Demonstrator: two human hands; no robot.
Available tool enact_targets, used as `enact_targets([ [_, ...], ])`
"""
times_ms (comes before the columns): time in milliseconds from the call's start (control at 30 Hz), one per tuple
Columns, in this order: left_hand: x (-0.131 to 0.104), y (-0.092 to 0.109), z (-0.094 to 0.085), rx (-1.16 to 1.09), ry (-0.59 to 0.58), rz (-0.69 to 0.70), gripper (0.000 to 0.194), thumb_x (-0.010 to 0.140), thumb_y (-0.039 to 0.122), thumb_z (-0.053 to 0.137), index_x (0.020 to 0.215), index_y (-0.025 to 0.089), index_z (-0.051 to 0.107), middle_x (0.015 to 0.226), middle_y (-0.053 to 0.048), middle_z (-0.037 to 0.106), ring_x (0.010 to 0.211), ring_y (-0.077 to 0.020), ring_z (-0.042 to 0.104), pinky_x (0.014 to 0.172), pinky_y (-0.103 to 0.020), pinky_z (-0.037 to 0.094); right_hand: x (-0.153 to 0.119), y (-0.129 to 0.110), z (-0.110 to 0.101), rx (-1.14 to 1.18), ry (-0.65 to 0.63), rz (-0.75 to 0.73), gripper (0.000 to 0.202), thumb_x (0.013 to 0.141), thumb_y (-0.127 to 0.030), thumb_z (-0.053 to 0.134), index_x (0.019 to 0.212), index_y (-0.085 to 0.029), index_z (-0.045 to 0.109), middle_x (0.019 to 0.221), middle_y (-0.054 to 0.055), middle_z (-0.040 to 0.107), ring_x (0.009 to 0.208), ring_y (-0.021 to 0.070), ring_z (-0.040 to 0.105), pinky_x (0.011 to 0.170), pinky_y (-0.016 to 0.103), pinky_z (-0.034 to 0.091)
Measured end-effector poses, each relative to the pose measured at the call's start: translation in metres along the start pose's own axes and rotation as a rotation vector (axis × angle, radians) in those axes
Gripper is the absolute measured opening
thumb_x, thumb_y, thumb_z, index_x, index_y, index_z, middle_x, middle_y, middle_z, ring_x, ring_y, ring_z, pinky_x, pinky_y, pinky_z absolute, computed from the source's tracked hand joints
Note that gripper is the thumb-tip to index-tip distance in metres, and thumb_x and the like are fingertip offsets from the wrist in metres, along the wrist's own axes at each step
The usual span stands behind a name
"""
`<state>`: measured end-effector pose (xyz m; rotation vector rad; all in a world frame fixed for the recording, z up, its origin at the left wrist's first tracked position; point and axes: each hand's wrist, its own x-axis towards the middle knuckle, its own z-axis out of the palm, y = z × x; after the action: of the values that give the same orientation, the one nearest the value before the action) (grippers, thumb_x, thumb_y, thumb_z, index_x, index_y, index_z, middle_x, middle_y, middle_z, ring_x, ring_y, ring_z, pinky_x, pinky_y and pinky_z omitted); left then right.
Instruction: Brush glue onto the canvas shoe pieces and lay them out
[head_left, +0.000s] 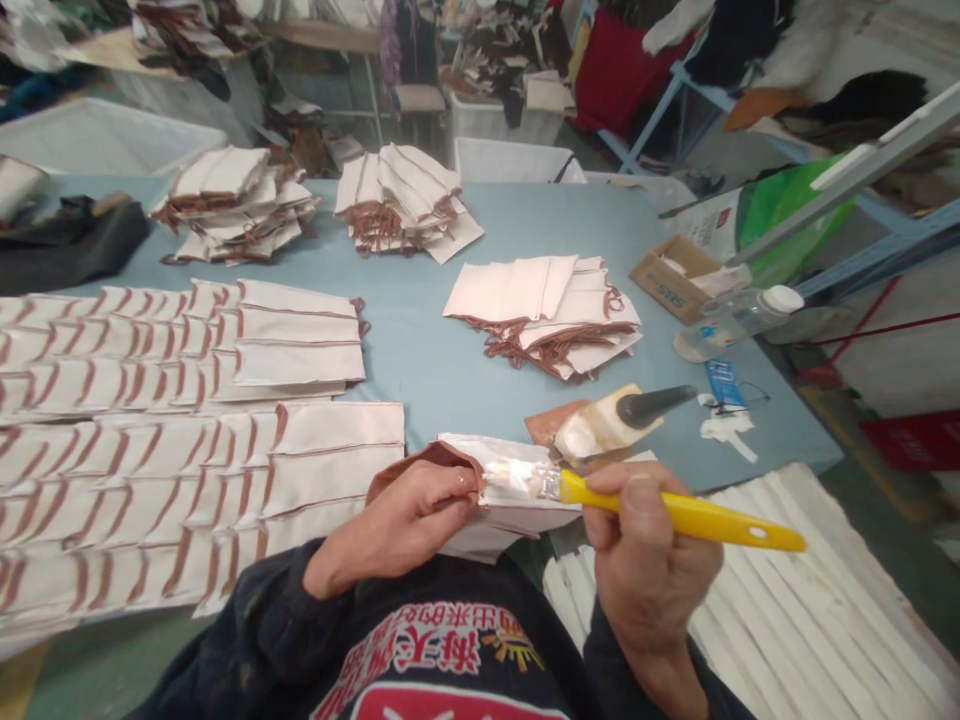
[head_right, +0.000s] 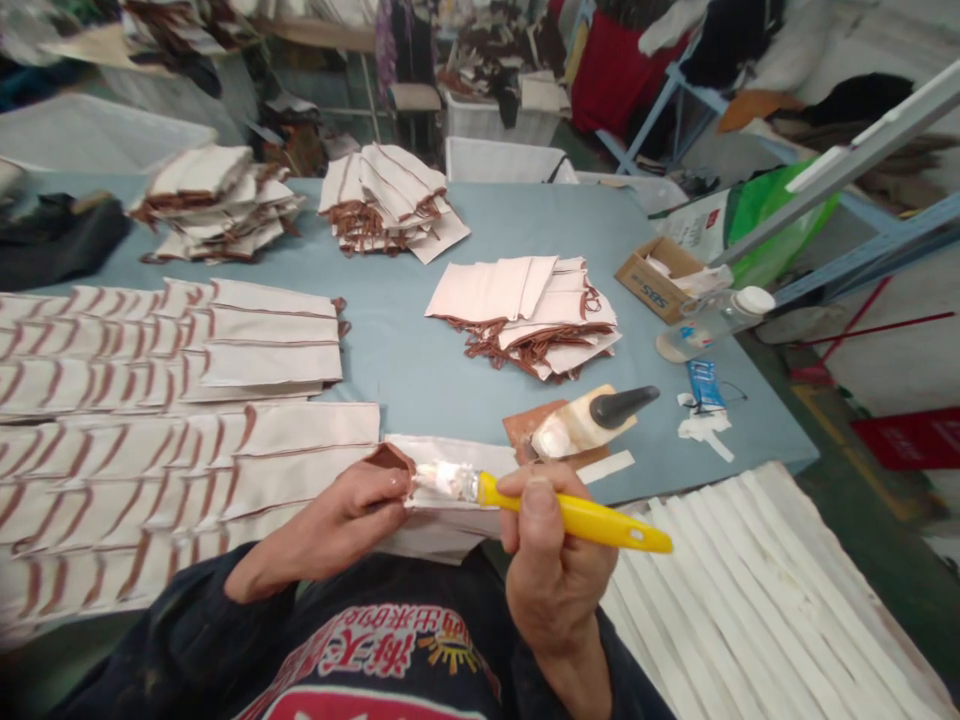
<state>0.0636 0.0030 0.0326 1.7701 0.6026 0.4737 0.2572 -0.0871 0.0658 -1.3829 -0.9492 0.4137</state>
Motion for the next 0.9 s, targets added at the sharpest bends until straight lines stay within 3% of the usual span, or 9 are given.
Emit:
enact_targets([
  [200,0.000,-0.004,0.006,0.011,0.018,-0.016,0.033,0.103,0.019,0.047,0.070,0.021,0.049,0.065,0.002,0.053,0.061,-0.0133,0.046,0.062,-0.028,0.033,-0.016,0.001,-0.005,-0.032,-0.097,-0.037,0.035,0.111,-0.037,0.056,0.082,-0.022,0.070,0.049,-0.008,0.052,0.034,0.0081,0.044,0.037,0.019,0.037],
  [333,0.003,-0.004,0.010,-0.002,0.054,-0.044,0.033,0.105,0.019,0.048,0.071,0.021,0.050,0.061,0.004,0.052,0.057,-0.0126,0.044,0.060,-0.028,0.031,-0.017,0.002,-0.006,-0.015,-0.042,-0.052,0.034,0.111,-0.035,0.055,0.083,-0.023,0.070,0.049,-0.009,0.050,0.034,0.0073,0.043,0.037,0.017,0.036],
  [467,0.006,0.000,0.011,0.034,0.070,0.006,0.030,0.103,0.017,0.046,0.074,0.021,0.051,0.066,0.003,0.054,0.062,-0.0131,0.047,0.063,-0.028,0.034,-0.015,0.001,-0.003,-0.008,-0.085,-0.047,0.034,0.111,-0.038,0.057,0.083,-0.023,0.071,0.052,-0.008,0.053,0.035,0.0079,0.045,0.039,0.018,0.040],
  [600,0.009,0.003,0.007,0.047,0.114,0.011,0.028,0.101,0.018,0.046,0.073,0.021,0.046,0.072,0.002,0.051,0.068,-0.0138,0.047,0.066,-0.029,0.035,-0.002,-0.003,-0.003,0.091,-0.004,0.059,0.039,0.108,-0.041,0.061,0.075,-0.021,0.069,0.048,-0.009,0.045,0.032,0.0073,0.039,0.034,0.018,0.032],
  [733,0.017,0.003,0.002,-0.071,0.141,-0.128,0.031,0.101,0.031,0.054,0.073,0.021,0.047,0.078,0.003,0.046,0.072,-0.0140,0.043,0.067,-0.028,0.036,0.010,-0.002,-0.008,0.140,-0.027,0.101,0.040,0.106,-0.043,0.066,0.073,-0.020,0.069,0.049,-0.008,0.045,0.033,0.0065,0.038,0.033,0.017,0.030],
  [900,0.024,0.006,-0.009,-0.351,0.074,-0.301,0.042,0.094,0.056,0.069,0.077,0.020,0.054,0.073,0.004,0.045,0.065,-0.0121,0.039,0.058,-0.026,0.030,0.014,0.007,-0.009,0.198,-0.055,-0.015,0.034,0.109,-0.037,0.061,0.081,-0.021,0.070,0.050,-0.008,0.045,0.036,0.0077,0.040,0.039,0.019,0.035],
])
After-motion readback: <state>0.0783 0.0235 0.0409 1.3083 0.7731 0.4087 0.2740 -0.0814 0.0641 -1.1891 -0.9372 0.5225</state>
